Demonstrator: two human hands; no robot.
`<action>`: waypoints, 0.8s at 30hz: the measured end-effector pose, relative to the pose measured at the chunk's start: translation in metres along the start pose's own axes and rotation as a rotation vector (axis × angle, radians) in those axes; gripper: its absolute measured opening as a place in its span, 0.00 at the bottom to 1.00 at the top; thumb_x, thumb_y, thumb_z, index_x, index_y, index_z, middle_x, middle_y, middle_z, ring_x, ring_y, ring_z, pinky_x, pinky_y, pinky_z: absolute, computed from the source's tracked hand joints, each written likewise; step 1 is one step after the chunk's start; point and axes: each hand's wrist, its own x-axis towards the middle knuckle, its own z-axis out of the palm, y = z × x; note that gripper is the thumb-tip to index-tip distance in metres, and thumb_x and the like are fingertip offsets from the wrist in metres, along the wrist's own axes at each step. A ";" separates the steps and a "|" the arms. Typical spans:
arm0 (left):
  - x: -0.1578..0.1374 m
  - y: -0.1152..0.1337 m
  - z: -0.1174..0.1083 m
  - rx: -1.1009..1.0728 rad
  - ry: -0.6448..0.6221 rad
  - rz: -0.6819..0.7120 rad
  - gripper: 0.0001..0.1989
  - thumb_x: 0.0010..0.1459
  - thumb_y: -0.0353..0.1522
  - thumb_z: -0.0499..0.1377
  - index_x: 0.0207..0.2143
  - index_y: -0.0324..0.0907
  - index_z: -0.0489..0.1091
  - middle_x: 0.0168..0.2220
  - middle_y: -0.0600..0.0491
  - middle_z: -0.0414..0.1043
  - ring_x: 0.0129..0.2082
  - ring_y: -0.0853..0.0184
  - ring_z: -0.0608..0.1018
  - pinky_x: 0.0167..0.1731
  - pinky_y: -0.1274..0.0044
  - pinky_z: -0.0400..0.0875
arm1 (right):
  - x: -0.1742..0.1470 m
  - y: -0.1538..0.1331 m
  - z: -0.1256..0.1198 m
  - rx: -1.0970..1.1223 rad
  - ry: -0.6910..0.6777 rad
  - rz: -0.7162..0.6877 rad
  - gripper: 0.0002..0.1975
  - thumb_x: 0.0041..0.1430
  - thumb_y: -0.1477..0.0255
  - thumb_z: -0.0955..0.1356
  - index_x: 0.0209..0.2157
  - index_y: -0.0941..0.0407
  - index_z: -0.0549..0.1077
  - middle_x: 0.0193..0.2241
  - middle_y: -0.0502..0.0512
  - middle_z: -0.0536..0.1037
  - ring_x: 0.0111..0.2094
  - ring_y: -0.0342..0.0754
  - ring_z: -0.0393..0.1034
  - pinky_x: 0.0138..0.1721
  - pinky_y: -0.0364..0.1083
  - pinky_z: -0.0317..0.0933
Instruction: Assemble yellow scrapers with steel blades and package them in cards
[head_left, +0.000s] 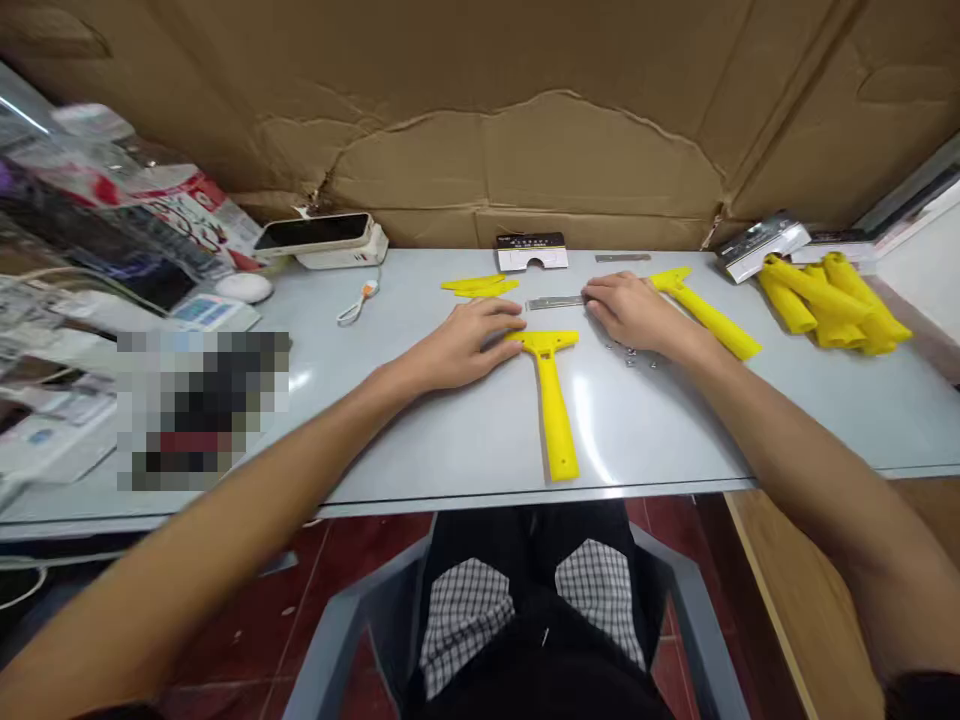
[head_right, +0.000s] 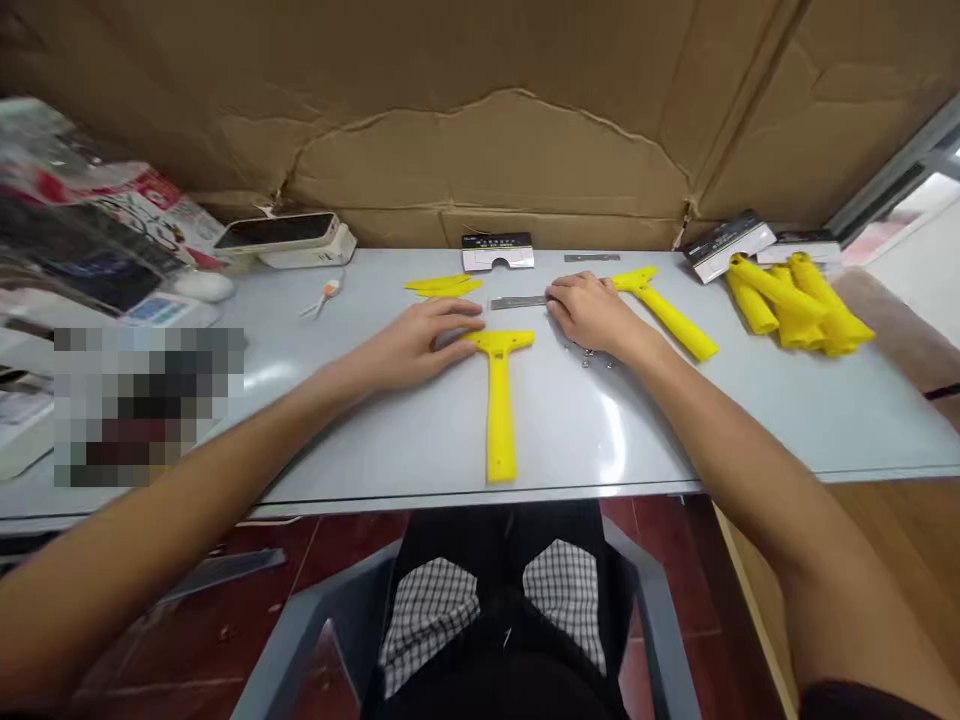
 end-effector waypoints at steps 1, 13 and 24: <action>0.001 0.000 0.000 -0.002 0.005 0.001 0.28 0.78 0.45 0.57 0.66 0.33 0.81 0.71 0.33 0.76 0.73 0.43 0.77 0.75 0.50 0.68 | 0.000 0.000 0.002 0.006 0.012 0.007 0.24 0.82 0.66 0.56 0.52 0.57 0.82 0.61 0.70 0.84 0.61 0.73 0.75 0.57 0.68 0.66; 0.005 0.004 -0.002 -0.350 0.110 -0.163 0.27 0.76 0.50 0.58 0.59 0.39 0.85 0.68 0.37 0.82 0.71 0.43 0.79 0.78 0.51 0.65 | -0.001 0.020 -0.025 0.544 0.356 0.102 0.31 0.82 0.45 0.61 0.50 0.52 0.87 0.56 0.67 0.87 0.62 0.70 0.79 0.68 0.71 0.67; 0.018 0.012 -0.004 -1.301 0.428 -0.531 0.20 0.77 0.41 0.58 0.47 0.36 0.84 0.62 0.35 0.85 0.70 0.49 0.81 0.77 0.54 0.69 | 0.002 0.017 -0.020 1.316 0.217 0.324 0.31 0.70 0.38 0.72 0.42 0.53 0.87 0.51 0.71 0.89 0.59 0.66 0.85 0.68 0.68 0.76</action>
